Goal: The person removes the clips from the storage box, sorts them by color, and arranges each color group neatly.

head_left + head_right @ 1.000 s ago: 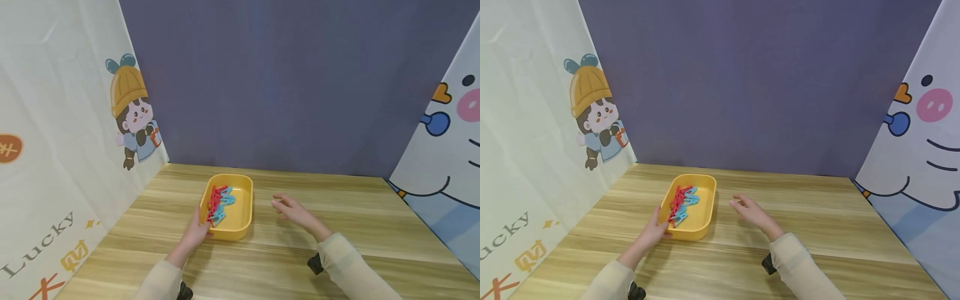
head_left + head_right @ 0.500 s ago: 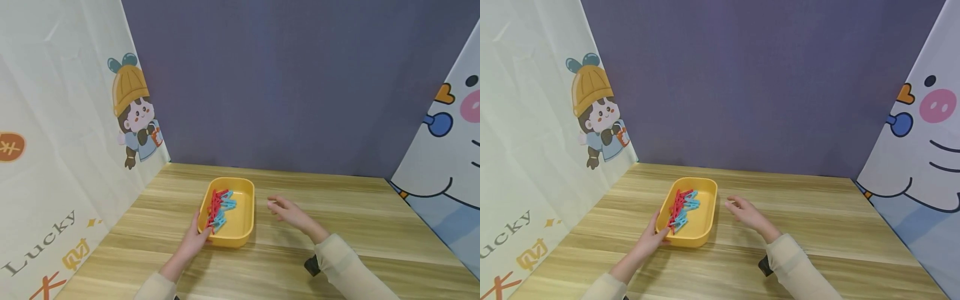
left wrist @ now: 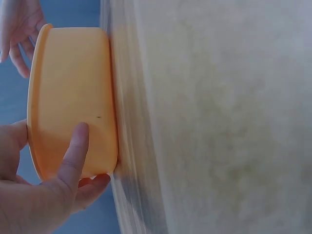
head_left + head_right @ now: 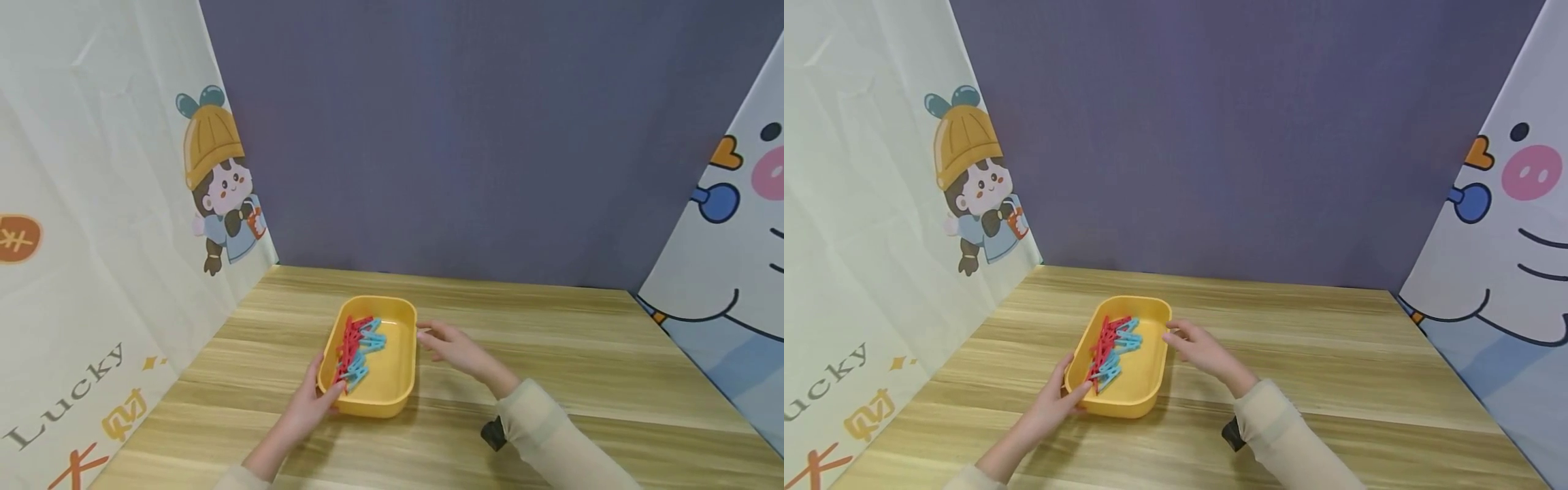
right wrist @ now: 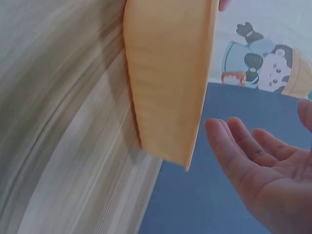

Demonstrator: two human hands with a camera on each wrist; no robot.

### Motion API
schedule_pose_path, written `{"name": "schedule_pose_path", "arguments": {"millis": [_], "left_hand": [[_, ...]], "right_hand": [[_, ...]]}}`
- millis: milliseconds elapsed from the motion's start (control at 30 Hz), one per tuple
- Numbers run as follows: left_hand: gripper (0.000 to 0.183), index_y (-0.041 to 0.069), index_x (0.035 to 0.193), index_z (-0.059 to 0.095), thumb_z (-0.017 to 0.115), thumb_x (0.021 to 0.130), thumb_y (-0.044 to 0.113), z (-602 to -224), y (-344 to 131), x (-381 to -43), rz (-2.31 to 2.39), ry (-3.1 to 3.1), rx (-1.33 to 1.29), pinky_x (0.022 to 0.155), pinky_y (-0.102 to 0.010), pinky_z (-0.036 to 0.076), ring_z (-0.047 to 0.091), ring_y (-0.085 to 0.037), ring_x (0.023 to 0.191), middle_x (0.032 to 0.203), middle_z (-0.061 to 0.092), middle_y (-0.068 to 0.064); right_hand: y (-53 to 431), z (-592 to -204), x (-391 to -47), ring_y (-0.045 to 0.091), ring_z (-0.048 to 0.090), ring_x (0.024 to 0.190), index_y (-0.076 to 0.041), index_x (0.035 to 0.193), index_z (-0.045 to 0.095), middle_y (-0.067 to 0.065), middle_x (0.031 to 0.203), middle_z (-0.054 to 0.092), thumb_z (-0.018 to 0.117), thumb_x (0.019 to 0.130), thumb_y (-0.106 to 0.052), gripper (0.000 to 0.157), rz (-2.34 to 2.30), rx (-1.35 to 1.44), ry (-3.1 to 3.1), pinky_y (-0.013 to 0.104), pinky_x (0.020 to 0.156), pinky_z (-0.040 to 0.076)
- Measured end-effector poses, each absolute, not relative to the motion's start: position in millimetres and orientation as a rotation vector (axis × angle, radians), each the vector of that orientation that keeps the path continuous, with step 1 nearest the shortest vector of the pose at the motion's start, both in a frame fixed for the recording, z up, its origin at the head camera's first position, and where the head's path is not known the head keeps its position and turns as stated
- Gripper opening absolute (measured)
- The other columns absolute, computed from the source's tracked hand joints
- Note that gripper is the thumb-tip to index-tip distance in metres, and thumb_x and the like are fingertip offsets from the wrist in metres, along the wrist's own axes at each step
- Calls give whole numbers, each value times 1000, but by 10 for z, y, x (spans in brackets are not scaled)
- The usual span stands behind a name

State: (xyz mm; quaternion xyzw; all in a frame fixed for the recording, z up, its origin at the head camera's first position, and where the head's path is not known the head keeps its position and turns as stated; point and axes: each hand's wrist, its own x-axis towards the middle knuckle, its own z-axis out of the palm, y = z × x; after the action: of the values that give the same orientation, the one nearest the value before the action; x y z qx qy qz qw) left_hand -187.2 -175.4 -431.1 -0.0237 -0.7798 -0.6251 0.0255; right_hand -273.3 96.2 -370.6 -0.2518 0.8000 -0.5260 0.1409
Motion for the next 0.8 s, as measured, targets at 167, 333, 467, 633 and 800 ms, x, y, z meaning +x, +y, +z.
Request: {"name": "schedule_pose_path", "arguments": {"millis": [167, 333, 467, 633, 800], "left_hand": [[75, -3, 144, 10, 60, 91, 18, -4312, -1759, -1807, -1895, -2444, -65, 64, -35, 55, 57, -33, 94, 129, 34, -40], [74, -2, 143, 12, 60, 91, 18, -4296, -1768, -1758, -1893, -2461, -49, 65, -35, 54, 56, -35, 99, 131, 33, -37], [72, -2, 142, 15, 61, 90, 15, -4286, -1787, -1743, -1912, -2450, -59, 65, -36, 54, 55, -36, 98, 129, 36, -37], [73, -1, 143, 14, 61, 90, 15, -4292, -1817, -1702, -1931, -2450, -89, 64, -37, 54, 55, -37, 100, 129, 36, -36], [73, -3, 142, 13, 61, 90, 15, -4296, -1832, -1670, -1939, -2449, -103, 63, -36, 54, 55, -35, 99, 129, 36, -36]], "right_hand": [[800, -3685, -2687, 35, 52, 106, 3, 135, 39, 22, 122, 51, 47, 97, -33, 53, -1505, -781, 2259, 43, 84, 49], [629, -3693, -2626, 29, 55, 99, 1, 132, 43, 14, 114, 55, 48, 97, -29, 46, -1466, -804, 2255, 40, 80, 50], [495, -3750, -2600, 34, 55, 98, 1, 128, 46, 14, 110, 56, 49, 97, -23, 39, -1439, -843, 2245, 41, 78, 51], [339, -3834, -2580, 34, 57, 94, 1, 125, 50, 12, 104, 58, 54, 94, -23, 39, -1406, -866, 2263, 41, 74, 52], [200, -3885, -2550, 27, 59, 83, 5, 119, 54, 11, 98, 60, 59, 91, -19, 37, -1371, -885, 2309, 38, 67, 53]]}}
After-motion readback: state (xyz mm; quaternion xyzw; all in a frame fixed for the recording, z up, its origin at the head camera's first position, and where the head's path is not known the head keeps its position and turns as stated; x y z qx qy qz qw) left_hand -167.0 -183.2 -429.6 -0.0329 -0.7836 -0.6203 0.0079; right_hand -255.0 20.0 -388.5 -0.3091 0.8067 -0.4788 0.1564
